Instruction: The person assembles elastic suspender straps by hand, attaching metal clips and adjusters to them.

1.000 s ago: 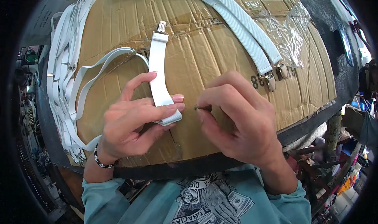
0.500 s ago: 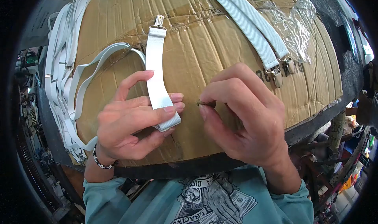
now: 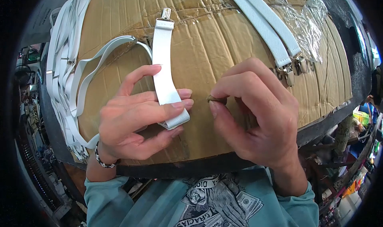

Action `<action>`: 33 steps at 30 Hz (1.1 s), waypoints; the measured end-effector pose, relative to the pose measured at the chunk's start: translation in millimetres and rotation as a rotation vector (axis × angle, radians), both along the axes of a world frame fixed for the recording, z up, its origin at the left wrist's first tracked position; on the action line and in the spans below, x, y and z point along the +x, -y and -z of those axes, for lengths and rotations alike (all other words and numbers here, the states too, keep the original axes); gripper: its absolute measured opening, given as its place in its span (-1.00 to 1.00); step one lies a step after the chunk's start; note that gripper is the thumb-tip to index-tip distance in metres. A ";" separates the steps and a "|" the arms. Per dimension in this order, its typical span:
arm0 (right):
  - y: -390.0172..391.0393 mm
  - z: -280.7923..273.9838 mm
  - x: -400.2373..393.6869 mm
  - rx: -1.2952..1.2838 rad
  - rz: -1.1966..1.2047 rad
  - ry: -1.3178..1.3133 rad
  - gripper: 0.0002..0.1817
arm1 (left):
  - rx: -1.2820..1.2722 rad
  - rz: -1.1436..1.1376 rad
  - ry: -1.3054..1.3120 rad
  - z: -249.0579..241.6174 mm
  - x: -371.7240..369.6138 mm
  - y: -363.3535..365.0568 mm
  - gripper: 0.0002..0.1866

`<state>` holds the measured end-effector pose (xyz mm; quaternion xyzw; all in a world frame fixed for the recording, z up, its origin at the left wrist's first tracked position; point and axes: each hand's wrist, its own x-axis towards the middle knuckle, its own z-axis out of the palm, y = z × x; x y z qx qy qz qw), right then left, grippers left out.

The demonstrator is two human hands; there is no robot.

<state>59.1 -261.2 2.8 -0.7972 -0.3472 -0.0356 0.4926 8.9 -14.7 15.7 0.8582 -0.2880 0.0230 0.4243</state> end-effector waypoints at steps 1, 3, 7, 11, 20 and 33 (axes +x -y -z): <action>0.0 -0.4 -0.4 -0.003 0.003 -0.005 -0.75 | -0.009 -0.002 -0.009 -0.1 0.0 0.0 -0.65; -0.1 -0.9 -0.9 -0.006 0.008 -0.012 -0.75 | -0.020 0.013 0.013 0.3 0.6 -1.0 -0.65; -0.5 -1.7 -0.6 -0.012 0.015 -0.012 -0.75 | -0.073 0.020 -0.030 -0.2 2.4 -6.1 -0.66; -2.6 -4.0 -2.2 -0.009 0.052 -0.048 -0.73 | -0.253 -0.030 -0.159 2.6 4.0 -12.3 -0.71; -3.2 -2.9 -3.4 0.028 0.061 -0.086 -0.75 | -0.707 -0.145 -0.553 0.1 2.3 -12.0 -0.66; -3.7 -1.0 -4.1 0.018 0.073 -0.074 -0.76 | -0.680 -0.146 -0.633 2.0 4.8 -9.5 -0.56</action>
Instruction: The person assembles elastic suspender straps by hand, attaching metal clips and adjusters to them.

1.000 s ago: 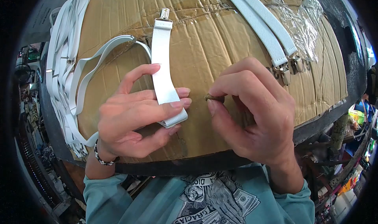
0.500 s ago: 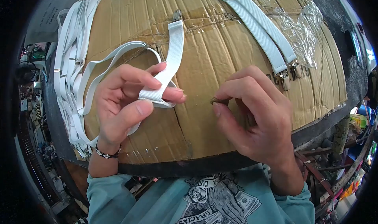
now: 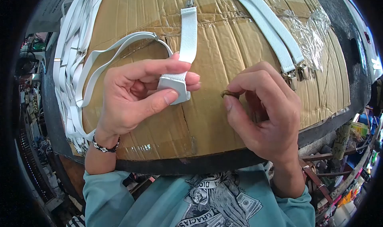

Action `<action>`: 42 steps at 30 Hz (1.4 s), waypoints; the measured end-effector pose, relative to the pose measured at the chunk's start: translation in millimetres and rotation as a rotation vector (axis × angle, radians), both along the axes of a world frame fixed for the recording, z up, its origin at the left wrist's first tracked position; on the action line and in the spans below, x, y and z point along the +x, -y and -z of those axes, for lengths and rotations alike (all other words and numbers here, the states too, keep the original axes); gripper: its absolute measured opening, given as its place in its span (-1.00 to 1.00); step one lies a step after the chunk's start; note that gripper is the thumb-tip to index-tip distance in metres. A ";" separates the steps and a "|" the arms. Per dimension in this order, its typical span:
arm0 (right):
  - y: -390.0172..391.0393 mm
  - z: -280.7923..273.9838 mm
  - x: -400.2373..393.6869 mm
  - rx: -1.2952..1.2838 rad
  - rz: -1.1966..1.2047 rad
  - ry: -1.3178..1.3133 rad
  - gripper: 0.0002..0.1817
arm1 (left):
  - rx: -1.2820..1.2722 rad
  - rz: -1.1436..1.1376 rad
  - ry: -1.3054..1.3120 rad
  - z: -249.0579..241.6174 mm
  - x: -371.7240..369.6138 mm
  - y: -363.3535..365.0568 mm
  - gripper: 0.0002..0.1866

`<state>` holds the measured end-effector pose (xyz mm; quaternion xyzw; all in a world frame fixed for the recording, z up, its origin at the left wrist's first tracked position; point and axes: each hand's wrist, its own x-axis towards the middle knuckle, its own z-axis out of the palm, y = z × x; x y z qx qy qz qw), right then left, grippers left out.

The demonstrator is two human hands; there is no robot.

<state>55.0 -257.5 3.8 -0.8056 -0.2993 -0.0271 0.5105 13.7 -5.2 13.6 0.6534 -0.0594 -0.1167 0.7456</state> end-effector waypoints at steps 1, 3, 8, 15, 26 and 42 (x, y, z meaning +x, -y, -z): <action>-0.1 -0.1 -0.1 -0.001 0.003 -0.001 -0.76 | 0.011 0.006 0.019 1.7 0.1 -0.4 -0.55; 0.2 -0.3 0.3 -0.004 0.001 -0.006 -0.76 | 0.031 0.007 0.041 2.9 -0.3 -0.1 -0.54; 0.1 0.2 -0.5 0.005 0.010 -0.023 -0.76 | 0.103 -0.021 0.038 0.5 -1.2 2.9 -0.54; 0.7 -0.2 0.5 -0.005 0.006 -0.010 -0.76 | 0.477 0.022 0.347 3.4 0.7 -3.8 -0.60; 0.2 -2.9 -1.6 0.061 -0.019 -0.067 -0.76 | 0.638 0.113 0.520 -9.0 1.0 -4.0 -0.66; -24.1 -4.9 -14.3 0.036 -0.141 0.094 -0.72 | 0.659 0.084 0.655 -5.1 -2.5 3.9 -0.74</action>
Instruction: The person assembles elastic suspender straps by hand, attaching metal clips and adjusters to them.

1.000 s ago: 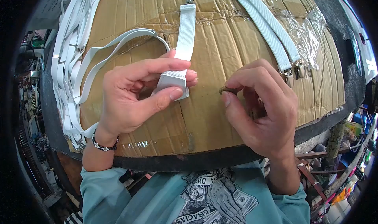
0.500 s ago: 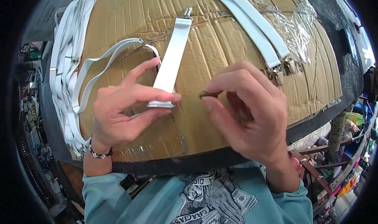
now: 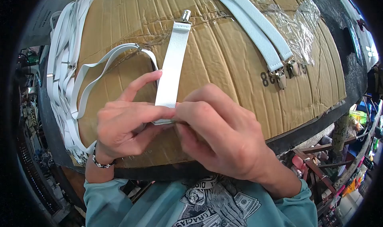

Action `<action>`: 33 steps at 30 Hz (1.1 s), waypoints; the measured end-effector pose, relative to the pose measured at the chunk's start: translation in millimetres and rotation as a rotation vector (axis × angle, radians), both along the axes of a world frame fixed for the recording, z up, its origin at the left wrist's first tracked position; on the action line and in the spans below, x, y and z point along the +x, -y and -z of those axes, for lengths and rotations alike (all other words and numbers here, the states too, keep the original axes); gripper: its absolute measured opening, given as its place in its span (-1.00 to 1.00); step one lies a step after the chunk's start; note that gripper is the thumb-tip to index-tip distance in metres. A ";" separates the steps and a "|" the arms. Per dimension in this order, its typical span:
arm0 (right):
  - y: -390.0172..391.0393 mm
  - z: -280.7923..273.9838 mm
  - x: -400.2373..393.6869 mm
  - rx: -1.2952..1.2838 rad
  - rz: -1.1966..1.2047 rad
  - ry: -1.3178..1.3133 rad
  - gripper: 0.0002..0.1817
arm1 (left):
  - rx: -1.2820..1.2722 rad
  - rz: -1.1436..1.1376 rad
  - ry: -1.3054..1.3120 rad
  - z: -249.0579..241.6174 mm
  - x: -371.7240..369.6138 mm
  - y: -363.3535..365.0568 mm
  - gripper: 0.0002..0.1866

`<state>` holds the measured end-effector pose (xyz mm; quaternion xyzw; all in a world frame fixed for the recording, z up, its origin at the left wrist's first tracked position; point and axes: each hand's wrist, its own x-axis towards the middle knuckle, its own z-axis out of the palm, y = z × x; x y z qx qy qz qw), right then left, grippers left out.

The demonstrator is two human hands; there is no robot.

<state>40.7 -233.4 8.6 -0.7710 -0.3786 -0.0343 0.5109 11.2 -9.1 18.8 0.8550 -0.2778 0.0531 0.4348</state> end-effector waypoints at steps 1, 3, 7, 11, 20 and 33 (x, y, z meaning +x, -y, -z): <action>3.6 -1.2 0.2 -0.035 -0.001 -0.020 -0.72 | 0.006 -0.011 -0.030 -1.6 -0.5 -3.0 -0.73; 8.2 -3.3 1.0 -0.091 -0.003 -0.060 -0.73 | -0.007 -0.020 -0.063 -2.6 0.6 -4.1 -0.72; 3.8 -4.3 4.6 0.016 0.020 -0.082 -0.74 | -0.065 -0.033 -0.048 1.7 0.7 -2.3 -0.68; -13.1 -5.6 -1.2 0.078 0.003 -0.060 -0.75 | -0.094 -0.020 -0.056 0.1 1.3 -4.1 -0.68; 5.4 2.1 -2.2 -0.137 0.075 -0.152 -0.78 | -0.076 -0.054 -0.121 0.2 0.6 -6.2 -0.75; 11.1 4.3 -2.4 0.168 0.112 -0.221 -0.77 | -0.757 0.013 -0.618 -7.8 -6.8 -2.5 -0.75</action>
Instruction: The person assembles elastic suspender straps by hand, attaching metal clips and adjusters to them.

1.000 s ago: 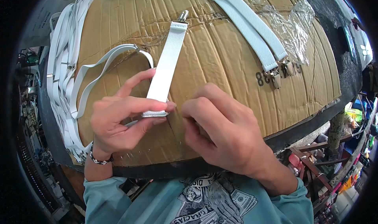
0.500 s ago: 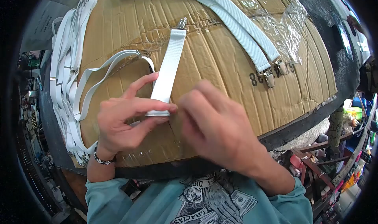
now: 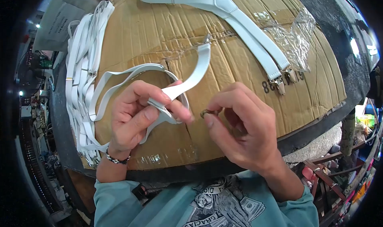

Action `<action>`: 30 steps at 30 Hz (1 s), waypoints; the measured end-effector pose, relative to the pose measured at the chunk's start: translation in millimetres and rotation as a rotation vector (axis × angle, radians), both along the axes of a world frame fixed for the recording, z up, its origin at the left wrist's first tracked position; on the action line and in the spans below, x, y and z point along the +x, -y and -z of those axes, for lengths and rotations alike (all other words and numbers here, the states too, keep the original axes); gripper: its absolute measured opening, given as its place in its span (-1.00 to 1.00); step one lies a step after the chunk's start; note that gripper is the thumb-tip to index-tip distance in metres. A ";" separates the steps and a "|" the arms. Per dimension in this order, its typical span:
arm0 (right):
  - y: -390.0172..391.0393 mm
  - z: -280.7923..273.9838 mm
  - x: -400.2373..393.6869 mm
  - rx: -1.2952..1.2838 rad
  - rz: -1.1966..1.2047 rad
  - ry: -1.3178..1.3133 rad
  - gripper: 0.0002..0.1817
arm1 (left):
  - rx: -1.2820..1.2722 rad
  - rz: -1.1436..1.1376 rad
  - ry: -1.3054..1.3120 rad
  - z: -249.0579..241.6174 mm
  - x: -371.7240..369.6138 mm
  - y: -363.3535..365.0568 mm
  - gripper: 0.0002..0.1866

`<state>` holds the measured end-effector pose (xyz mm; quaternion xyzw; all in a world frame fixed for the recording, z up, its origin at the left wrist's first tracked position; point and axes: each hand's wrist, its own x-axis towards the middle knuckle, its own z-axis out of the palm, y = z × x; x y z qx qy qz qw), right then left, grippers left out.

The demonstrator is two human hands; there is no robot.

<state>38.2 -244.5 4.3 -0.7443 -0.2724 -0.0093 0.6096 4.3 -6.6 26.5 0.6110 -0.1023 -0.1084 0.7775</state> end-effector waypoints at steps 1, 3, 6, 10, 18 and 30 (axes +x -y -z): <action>-0.3 -0.5 -0.6 0.002 0.001 -0.010 -0.77 | -0.042 0.002 0.021 1.4 1.2 -0.7 -0.74; 0.0 0.5 -1.1 0.039 0.001 0.023 -0.77 | -0.141 0.018 0.048 8.9 4.8 -3.1 -0.73; 1.5 3.5 -1.9 0.085 0.019 0.030 -0.78 | -0.324 0.080 0.054 12.3 8.8 -6.7 -0.69; 2.3 2.5 -0.6 0.088 0.022 0.055 -0.78 | -0.396 0.055 -0.015 8.4 5.7 -3.0 -0.69; 1.6 6.0 -0.7 0.131 0.026 0.066 -0.78 | -0.390 0.062 -0.039 11.7 4.3 -6.2 -0.70; 1.4 -4.7 -11.3 0.344 -0.126 -0.458 -0.82 | -0.184 0.020 -0.077 3.7 -0.1 -4.6 -0.55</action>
